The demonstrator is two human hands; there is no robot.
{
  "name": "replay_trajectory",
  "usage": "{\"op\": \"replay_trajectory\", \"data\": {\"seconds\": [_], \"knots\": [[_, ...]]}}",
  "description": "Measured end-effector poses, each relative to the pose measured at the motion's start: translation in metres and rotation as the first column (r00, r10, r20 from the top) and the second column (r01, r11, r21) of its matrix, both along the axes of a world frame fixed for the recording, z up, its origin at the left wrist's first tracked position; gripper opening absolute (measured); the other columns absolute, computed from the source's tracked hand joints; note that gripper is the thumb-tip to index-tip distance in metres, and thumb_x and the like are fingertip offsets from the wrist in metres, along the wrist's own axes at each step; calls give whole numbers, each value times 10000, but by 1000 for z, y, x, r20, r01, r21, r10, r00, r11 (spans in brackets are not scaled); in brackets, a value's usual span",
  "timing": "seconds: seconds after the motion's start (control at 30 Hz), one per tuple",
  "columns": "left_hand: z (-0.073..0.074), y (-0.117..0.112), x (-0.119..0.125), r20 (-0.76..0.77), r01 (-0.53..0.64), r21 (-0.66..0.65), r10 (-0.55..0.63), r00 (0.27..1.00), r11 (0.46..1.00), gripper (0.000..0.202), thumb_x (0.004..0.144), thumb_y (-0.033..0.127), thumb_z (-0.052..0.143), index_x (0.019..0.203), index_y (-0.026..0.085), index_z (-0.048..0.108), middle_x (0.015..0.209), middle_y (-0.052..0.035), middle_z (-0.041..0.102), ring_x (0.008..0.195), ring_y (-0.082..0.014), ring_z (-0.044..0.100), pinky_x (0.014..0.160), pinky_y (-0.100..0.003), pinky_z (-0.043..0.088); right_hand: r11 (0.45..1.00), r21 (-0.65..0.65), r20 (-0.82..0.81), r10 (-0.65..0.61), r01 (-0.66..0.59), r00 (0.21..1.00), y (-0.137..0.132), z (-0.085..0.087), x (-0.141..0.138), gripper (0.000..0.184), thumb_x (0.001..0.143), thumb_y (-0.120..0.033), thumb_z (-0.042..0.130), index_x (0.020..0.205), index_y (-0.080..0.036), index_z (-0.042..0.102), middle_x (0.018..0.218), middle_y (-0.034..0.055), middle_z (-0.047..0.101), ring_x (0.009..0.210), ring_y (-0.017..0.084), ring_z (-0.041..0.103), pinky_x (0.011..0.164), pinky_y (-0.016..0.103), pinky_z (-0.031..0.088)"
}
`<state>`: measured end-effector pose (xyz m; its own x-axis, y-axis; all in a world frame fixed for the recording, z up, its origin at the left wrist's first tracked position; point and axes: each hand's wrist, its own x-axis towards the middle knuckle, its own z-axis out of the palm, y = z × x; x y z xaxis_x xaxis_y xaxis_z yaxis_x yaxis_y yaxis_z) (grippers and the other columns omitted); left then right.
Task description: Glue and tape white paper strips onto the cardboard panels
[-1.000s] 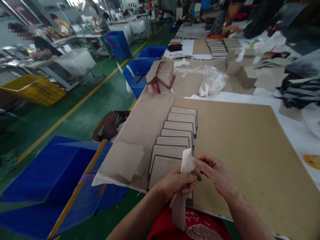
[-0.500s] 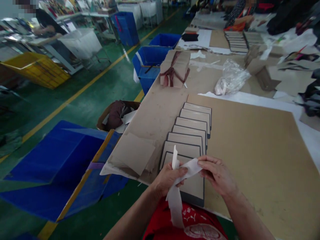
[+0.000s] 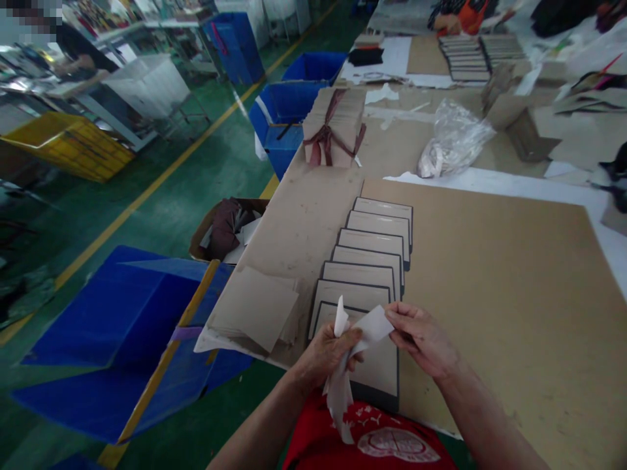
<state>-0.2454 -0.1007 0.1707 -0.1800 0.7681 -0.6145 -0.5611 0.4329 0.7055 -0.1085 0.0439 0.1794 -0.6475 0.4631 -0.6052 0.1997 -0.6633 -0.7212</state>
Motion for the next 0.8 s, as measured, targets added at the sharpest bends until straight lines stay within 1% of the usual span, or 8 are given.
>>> {"op": "replay_trajectory", "data": {"seconds": [0.17,0.3,0.37,0.47,0.53,0.63,0.7,0.8], "knots": [[-6,4,-8,51,-26,-57,29,998,998,454,688,532,808,756,144,583,574,59,515,405,-15,356,385,-165,241,952,254,58,-189,169,980,-1,-7,-6,401,766,-568,717,761,-199,562,463,-51,540,403,59,369,382,153,247],[-15,-8,-22,36,42,-44,-41,999,998,417,723,497,789,812,128,615,610,-12,629,402,-42,433,390,-177,302,827,401,-25,-420,394,907,12,-1,-3,371,763,-529,739,778,-204,559,463,-62,551,370,60,399,346,141,283],[-20,-18,-29,65,-27,-34,29,997,999,373,741,443,783,878,142,609,695,-33,676,448,-71,515,430,-191,379,743,415,-111,-531,525,840,24,6,2,345,734,-471,783,784,-208,565,492,-63,583,372,64,437,342,143,325],[-28,-31,-40,113,-283,-62,288,951,957,361,710,331,811,933,160,585,722,14,641,457,-39,481,431,-160,360,668,395,-196,-610,631,768,40,19,10,316,675,-377,845,788,-201,608,554,-47,636,428,76,534,371,139,405],[-32,-38,-48,123,-434,-77,440,889,898,360,687,294,829,902,137,588,671,59,553,427,9,347,395,-125,257,667,404,-196,-606,626,771,45,26,14,315,647,-333,869,848,-189,674,625,-18,689,472,79,589,410,133,461],[-36,-46,-55,140,-571,-81,577,805,817,360,709,327,839,821,127,562,613,106,391,428,19,231,376,-119,184,728,409,-127,-551,550,825,43,34,11,396,616,-320,891,957,-183,744,754,34,756,520,87,643,498,151,548],[-36,-51,-56,212,-624,-65,622,754,779,428,707,410,851,808,141,535,603,120,315,432,13,198,371,-119,171,758,416,-90,-515,502,852,37,37,5,392,610,-333,893,950,-186,764,792,50,769,540,100,663,535,174,576],[-32,-57,-51,409,-665,-21,613,676,747,559,618,503,891,850,161,515,622,127,283,444,14,181,378,-108,171,745,502,-76,-468,439,881,27,41,-4,319,649,-355,873,899,-185,767,753,42,756,521,101,640,506,182,561]]}}
